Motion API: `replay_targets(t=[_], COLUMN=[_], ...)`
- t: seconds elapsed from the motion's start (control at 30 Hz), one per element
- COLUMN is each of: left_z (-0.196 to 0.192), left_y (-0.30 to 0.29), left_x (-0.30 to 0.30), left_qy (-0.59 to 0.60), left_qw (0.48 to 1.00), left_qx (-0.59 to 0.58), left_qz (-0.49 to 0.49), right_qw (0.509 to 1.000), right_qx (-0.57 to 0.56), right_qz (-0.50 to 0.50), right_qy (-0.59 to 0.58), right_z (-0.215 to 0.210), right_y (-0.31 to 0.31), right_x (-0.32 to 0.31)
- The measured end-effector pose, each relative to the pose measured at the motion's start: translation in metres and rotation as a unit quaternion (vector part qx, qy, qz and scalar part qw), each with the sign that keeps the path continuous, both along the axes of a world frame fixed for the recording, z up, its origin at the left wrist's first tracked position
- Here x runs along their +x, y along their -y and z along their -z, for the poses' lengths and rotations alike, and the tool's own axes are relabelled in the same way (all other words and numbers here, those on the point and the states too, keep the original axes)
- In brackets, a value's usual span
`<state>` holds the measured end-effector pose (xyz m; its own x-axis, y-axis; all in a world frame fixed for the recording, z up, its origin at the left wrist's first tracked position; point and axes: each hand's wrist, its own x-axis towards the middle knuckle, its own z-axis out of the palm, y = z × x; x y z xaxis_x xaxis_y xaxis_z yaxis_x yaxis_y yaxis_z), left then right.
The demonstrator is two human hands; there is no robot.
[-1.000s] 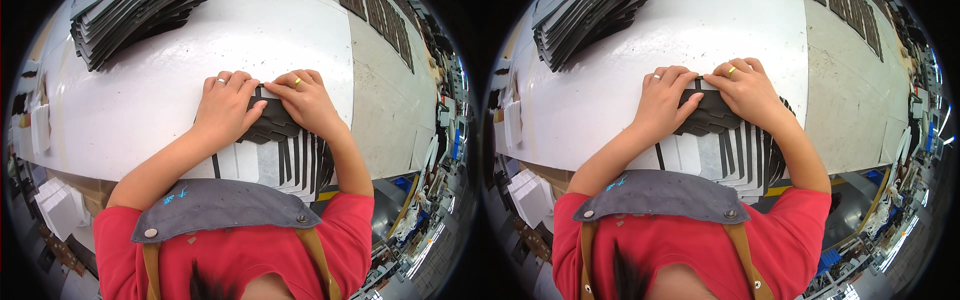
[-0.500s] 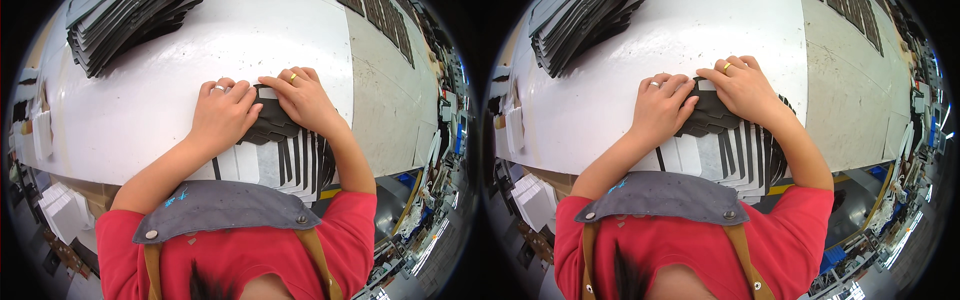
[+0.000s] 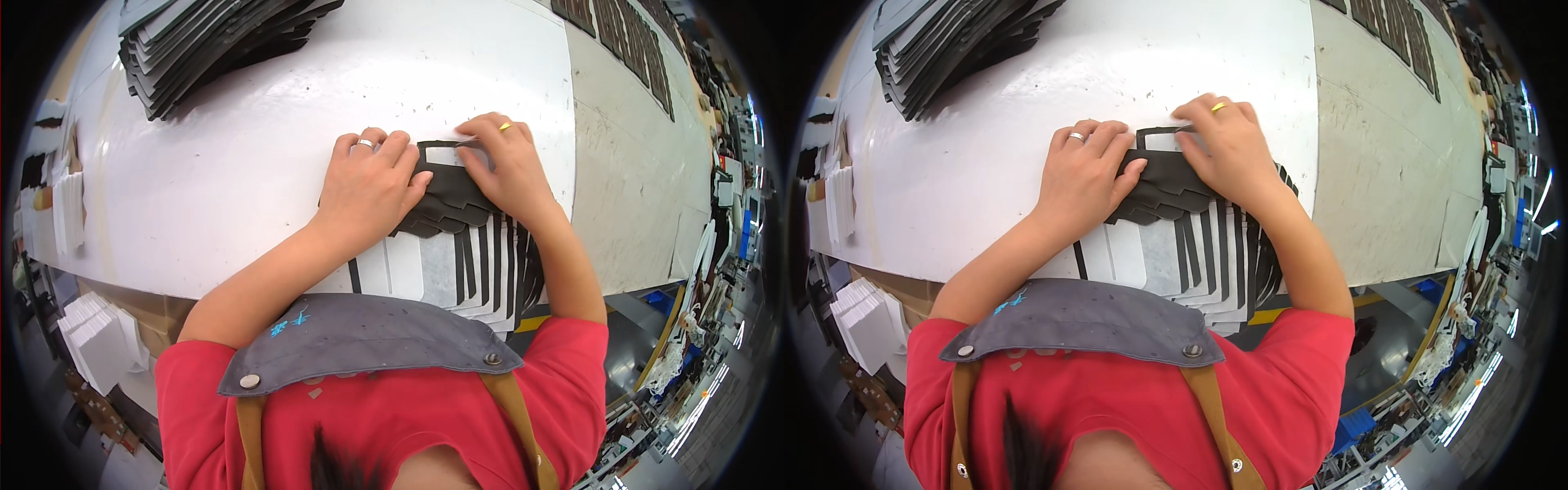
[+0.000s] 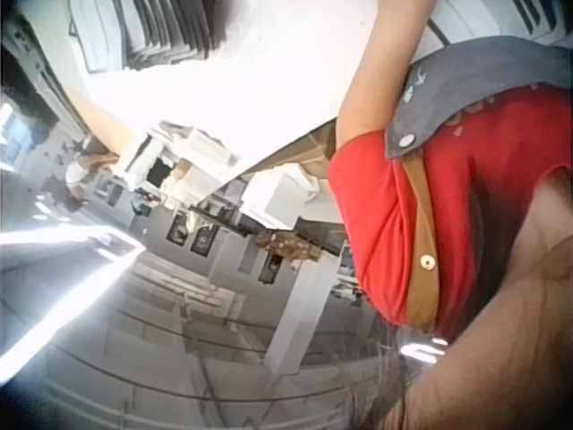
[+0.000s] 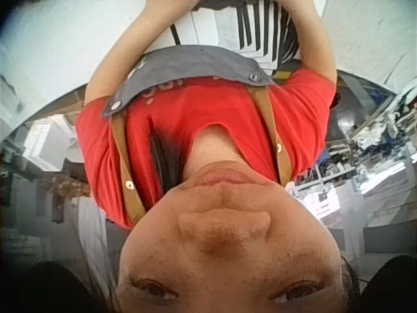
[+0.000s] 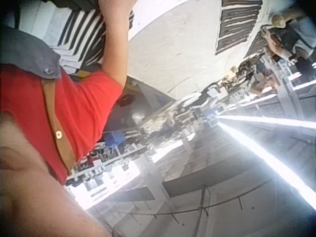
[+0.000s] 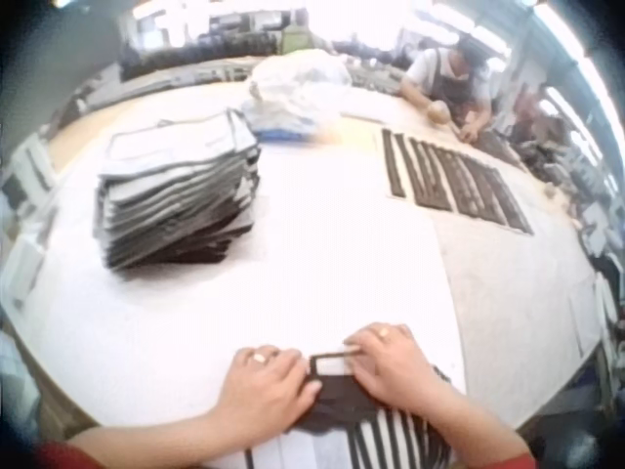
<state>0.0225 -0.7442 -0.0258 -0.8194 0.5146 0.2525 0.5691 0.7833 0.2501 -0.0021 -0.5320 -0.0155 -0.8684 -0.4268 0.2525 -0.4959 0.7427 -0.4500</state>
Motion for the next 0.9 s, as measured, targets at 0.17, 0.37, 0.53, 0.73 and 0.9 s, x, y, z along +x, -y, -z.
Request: replay_targets(t=[0.17,0.37,0.53,0.73,0.9], left_z=[-0.005,-0.025,-0.03,-0.01,0.0], left_y=[-0.006,-0.011,-0.014,-0.026,-0.024], left_x=[-0.002,-0.007,-0.006,-0.024,-0.022], left_qy=[0.011,0.136,0.173,0.228,0.123], left_qw=[0.997,0.974,0.966,0.955,0.987], left_qx=[0.073,0.164,0.163,0.185,0.101], left_qz=[0.001,0.074,0.099,0.04,0.026], right_qw=[0.999,0.988,0.97,0.973,0.977], right_qx=[0.037,-0.039,-0.074,-0.037,-0.055], right_qz=[-0.02,-0.049,0.021,-0.007,-0.016], right_qy=[-0.017,0.14,0.231,0.227,0.204], right_z=[-0.005,-0.043,-0.033,-0.013,-0.004], right_y=[-0.011,-0.016,-0.029,-0.025,-0.027], right_x=[-0.002,0.015,0.0,-0.014,-0.009])
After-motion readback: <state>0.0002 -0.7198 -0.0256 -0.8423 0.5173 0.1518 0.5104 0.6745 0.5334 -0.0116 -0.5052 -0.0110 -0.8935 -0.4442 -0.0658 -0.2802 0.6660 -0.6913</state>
